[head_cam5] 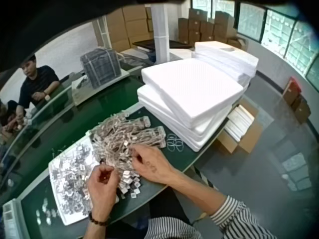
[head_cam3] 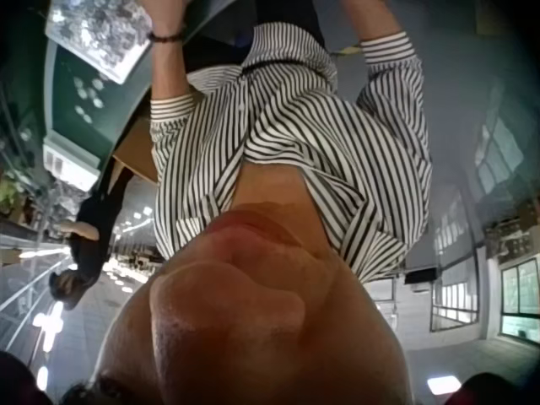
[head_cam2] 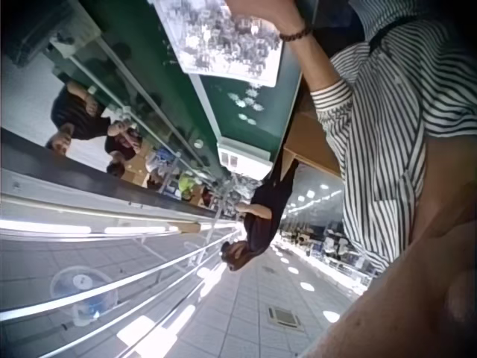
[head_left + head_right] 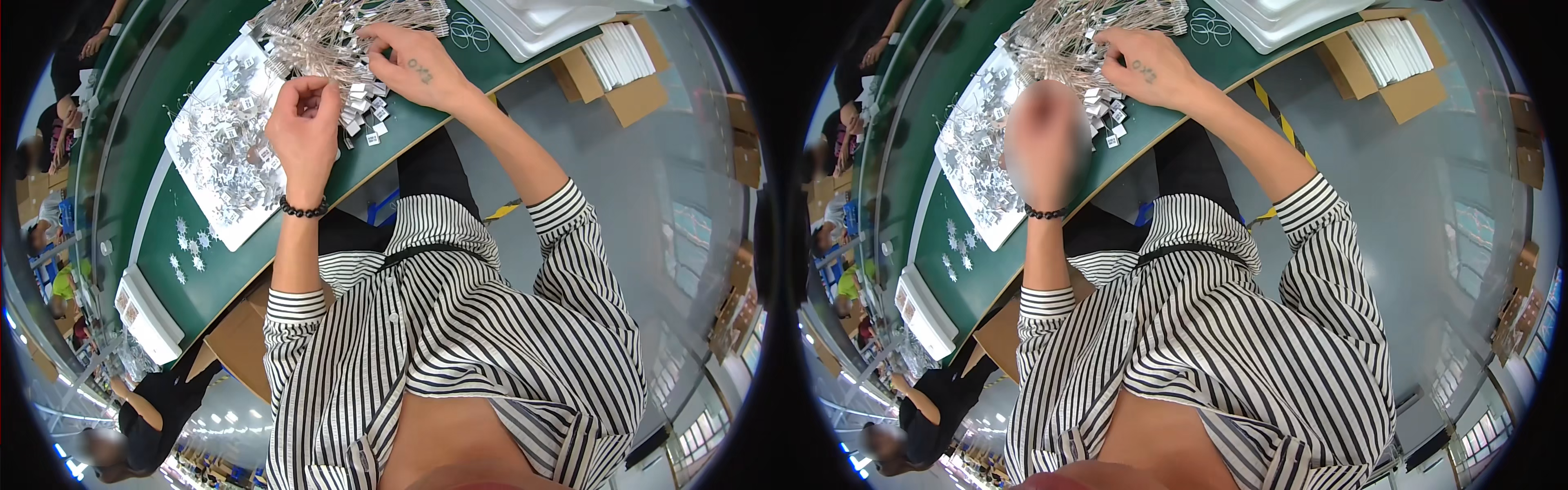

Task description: The recorder is manually assembling star-shaped LED light strings by attaching the star covers to the LEDs and organizing them on a foam board.

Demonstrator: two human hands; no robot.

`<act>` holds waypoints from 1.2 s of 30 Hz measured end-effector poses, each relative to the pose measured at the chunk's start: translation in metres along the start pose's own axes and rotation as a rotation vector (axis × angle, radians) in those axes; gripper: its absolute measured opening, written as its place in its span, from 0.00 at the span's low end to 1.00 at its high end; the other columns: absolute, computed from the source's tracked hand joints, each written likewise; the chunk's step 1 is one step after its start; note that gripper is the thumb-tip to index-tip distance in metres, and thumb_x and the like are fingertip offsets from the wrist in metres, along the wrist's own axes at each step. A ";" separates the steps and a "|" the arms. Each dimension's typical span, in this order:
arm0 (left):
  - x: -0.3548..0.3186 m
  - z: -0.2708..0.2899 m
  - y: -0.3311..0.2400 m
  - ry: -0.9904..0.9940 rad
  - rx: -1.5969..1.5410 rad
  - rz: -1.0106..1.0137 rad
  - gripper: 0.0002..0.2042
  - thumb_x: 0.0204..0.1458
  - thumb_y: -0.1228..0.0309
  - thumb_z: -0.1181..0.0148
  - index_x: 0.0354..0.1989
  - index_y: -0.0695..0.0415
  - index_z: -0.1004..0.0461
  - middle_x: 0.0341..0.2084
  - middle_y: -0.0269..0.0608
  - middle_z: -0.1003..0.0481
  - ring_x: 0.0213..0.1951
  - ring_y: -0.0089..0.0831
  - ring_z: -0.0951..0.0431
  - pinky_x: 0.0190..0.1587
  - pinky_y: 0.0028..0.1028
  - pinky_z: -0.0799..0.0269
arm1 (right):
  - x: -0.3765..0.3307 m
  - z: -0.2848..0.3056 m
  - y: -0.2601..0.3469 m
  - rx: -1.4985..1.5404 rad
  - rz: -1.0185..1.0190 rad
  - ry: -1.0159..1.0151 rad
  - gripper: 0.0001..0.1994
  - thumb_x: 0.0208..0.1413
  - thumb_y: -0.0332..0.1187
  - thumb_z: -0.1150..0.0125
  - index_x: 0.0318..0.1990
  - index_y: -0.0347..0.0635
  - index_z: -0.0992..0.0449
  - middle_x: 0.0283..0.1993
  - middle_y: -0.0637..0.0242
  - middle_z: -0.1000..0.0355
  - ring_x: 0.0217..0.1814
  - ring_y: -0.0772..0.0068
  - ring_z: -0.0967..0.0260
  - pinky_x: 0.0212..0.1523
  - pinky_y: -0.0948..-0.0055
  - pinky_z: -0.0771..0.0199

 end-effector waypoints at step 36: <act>0.048 -0.010 -0.034 0.580 0.560 -0.228 0.09 0.43 0.82 0.42 0.33 0.61 0.19 0.31 0.40 0.20 0.36 0.35 0.25 0.43 0.29 0.27 | 0.005 0.005 -0.006 0.151 0.184 -0.198 0.15 0.51 0.19 0.40 0.47 0.38 0.20 0.46 0.69 0.20 0.29 0.77 0.33 0.28 0.80 0.33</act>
Point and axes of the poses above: each hand's wrist, its own x-axis towards the middle knuckle, its own z-axis out of the back of the hand, y = z × x, the point moved 9 cm from there along x, towards the middle knuckle
